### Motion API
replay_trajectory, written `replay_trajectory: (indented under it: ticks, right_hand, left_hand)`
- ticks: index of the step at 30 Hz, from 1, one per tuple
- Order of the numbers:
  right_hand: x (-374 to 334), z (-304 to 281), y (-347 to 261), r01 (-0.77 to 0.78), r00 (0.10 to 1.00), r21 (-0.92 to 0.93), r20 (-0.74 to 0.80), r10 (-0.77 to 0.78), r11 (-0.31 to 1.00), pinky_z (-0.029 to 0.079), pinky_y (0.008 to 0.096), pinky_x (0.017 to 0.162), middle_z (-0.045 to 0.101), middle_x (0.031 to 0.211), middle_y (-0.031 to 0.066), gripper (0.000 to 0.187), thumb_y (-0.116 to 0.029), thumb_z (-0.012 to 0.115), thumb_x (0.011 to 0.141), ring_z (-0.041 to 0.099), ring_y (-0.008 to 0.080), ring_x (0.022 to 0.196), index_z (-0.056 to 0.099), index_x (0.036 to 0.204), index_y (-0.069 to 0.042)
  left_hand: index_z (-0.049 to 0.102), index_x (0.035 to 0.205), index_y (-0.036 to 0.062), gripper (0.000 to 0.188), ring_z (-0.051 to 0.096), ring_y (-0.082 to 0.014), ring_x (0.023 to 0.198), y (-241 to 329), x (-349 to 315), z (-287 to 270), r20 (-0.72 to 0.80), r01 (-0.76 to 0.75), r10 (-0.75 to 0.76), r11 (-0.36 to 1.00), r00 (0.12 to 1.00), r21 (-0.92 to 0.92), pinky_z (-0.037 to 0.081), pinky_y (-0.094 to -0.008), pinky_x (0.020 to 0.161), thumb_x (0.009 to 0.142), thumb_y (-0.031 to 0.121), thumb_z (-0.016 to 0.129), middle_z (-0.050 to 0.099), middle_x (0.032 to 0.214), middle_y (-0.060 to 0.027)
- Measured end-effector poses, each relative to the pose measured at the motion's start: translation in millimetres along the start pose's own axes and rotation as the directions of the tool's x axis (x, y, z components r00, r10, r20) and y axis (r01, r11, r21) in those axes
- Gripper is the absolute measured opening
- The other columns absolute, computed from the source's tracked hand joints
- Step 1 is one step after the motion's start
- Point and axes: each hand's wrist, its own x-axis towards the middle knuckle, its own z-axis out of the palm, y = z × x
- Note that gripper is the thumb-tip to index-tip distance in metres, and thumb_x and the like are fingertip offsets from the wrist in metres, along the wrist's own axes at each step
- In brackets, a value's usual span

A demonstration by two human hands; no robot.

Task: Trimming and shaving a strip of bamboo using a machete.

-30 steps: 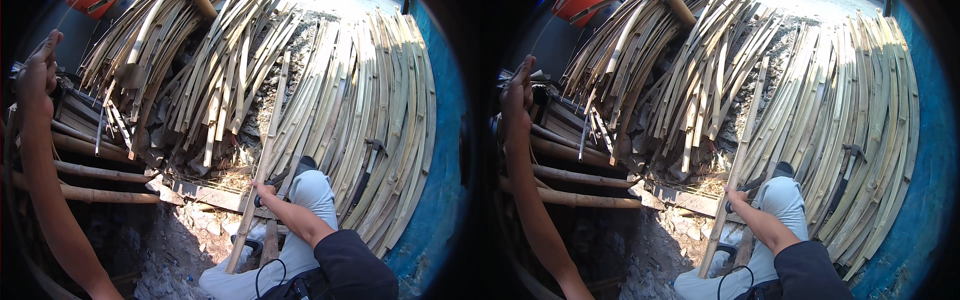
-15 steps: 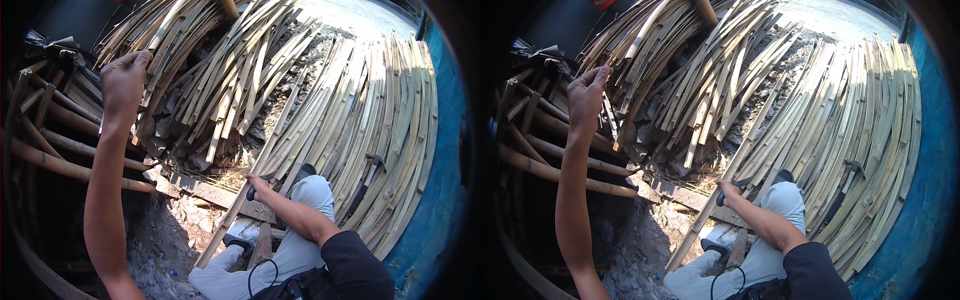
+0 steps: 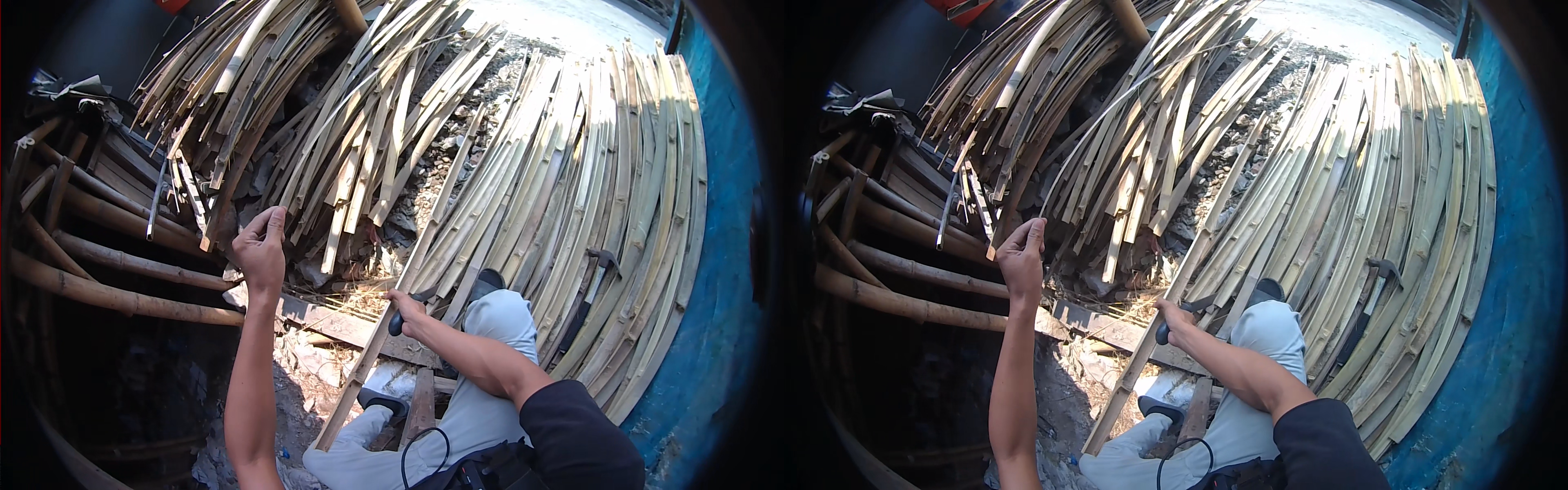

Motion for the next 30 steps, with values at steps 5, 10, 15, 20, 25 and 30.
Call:
replay_trajectory:
  ticks: [5, 10, 15, 20, 25, 30]
  right_hand:
    - [-1, 0, 0, -0.025, 0.999, -0.017, -0.033, 0.025, 1.000, 0.047, 0.0348, 0.081, 0.057, 0.111, 0.0191, 0.070, -0.032, 0.078, 0.058, 0.056, 0.0231, 0.096, 0.057, 0.107, 0.013]
    - [-10, 8, 0, -0.019, 0.999, -0.036, -0.030, 0.018, 0.999, 0.047, 0.0353, 0.081, 0.057, 0.111, 0.0194, 0.069, -0.031, 0.078, 0.060, 0.057, 0.0237, 0.094, 0.056, 0.108, 0.014]
    - [-31, 6, -16, -0.036, 0.999, 0.004, 0.019, 0.036, 0.999, 0.046, 0.0339, 0.078, 0.052, 0.105, 0.0096, 0.059, -0.024, 0.077, 0.061, 0.051, 0.0175, 0.089, 0.054, 0.105, 0.009]
    - [-35, 16, -25, -0.071, 0.971, 0.146, 0.235, 0.035, 0.987, 0.049, 0.0380, 0.057, 0.049, 0.083, 0.0093, 0.057, -0.023, 0.074, 0.069, 0.054, 0.0199, 0.066, 0.045, 0.109, 0.004]
    - [-38, 29, -25, -0.186, 0.877, 0.216, 0.476, 0.063, 0.959, 0.048, 0.0386, 0.075, 0.051, 0.099, 0.0092, 0.050, -0.027, 0.076, 0.068, 0.053, 0.0171, 0.090, 0.054, 0.105, -0.001]
    - [-29, 28, -20, -0.034, 0.933, 0.163, 0.358, -0.027, 0.986, 0.046, 0.0424, 0.089, 0.045, 0.127, 0.0168, 0.072, -0.033, 0.079, 0.073, 0.052, 0.0269, 0.109, 0.046, 0.125, 0.003]
  left_hand:
    - [0.069, 0.099, -0.0048, 0.022, 0.041, -0.0027, 0.059, -17, 0, 29, -0.027, 0.025, -0.023, 0.998, 0.999, 0.061, 0.034, -0.0204, 0.051, 0.091, 0.015, 0.063, 0.056, 0.070, 0.0056]
    - [0.054, 0.123, -0.0054, 0.054, 0.058, -0.0371, 0.105, -53, 0, 63, 0.162, -0.061, -0.073, 0.720, 0.984, 0.691, 0.045, -0.0410, 0.089, 0.087, 0.034, 0.065, 0.062, 0.112, -0.0208]
    - [0.058, 0.114, -0.0050, 0.037, 0.057, -0.0358, 0.110, -42, -56, 38, 0.368, -0.133, -0.056, 0.874, 0.928, 0.468, 0.044, -0.0403, 0.094, 0.086, 0.018, 0.065, 0.059, 0.118, -0.0218]
    - [0.068, 0.095, -0.0013, 0.020, 0.065, -0.0133, 0.067, 12, -205, -35, 0.510, 0.260, -0.435, 0.888, 0.742, 0.379, 0.050, -0.0270, 0.058, 0.087, 0.016, 0.066, 0.069, 0.080, -0.0093]
    - [0.051, 0.127, -0.0036, 0.054, 0.063, -0.0177, 0.099, -60, -328, -77, 0.493, 0.712, -0.704, 0.668, 0.511, 0.217, 0.052, -0.0273, 0.078, 0.085, 0.024, 0.071, 0.062, 0.115, -0.0163]
    - [0.023, 0.143, 0.0045, 0.082, 0.025, -0.0293, 0.140, -138, -330, -39, 0.252, 0.539, -0.734, 0.181, 0.631, -0.822, 0.036, -0.0505, 0.107, 0.082, 0.029, 0.073, 0.023, 0.152, -0.0142]
